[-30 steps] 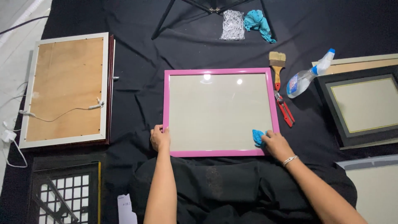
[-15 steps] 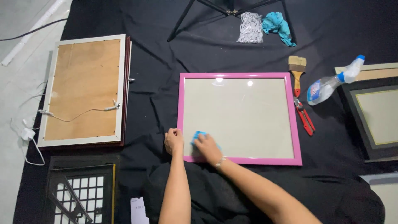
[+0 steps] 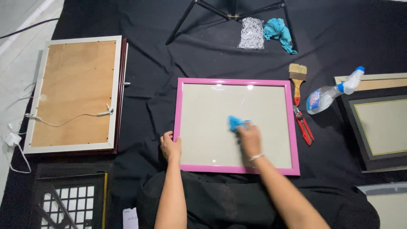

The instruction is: Polishing the glass of a pink picture frame using a cleaning spray and a cloth.

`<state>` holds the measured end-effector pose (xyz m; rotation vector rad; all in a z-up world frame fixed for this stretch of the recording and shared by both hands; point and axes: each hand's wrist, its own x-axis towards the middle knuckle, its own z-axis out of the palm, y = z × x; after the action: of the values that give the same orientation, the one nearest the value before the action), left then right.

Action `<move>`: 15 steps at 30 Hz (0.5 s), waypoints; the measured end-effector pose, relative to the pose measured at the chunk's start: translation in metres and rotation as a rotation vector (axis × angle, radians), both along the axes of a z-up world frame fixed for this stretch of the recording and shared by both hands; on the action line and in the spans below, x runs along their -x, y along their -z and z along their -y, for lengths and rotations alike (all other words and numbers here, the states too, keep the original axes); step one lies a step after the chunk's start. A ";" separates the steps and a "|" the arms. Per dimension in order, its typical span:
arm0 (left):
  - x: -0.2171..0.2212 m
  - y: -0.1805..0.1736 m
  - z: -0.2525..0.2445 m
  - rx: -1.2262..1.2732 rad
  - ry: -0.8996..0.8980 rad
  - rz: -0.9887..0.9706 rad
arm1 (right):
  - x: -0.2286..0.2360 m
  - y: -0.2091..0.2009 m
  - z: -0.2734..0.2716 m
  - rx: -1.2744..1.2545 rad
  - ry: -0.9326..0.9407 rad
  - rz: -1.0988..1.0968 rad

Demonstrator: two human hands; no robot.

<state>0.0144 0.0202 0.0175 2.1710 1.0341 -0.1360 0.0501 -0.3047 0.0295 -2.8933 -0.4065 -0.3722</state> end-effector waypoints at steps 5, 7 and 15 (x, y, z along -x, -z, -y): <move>-0.005 0.019 0.003 -0.046 0.043 0.021 | -0.012 0.024 0.131 0.162 0.341 0.101; -0.004 0.026 0.001 -0.031 0.030 0.018 | -0.013 0.030 0.136 0.231 0.471 0.104; -0.004 0.035 0.002 -0.089 0.006 0.072 | -0.024 0.054 -0.034 -0.193 0.283 -0.056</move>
<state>0.0180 0.0181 -0.0173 2.2421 1.0104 -0.0147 0.0737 -0.2706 -0.0249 -2.7644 0.0482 -0.3503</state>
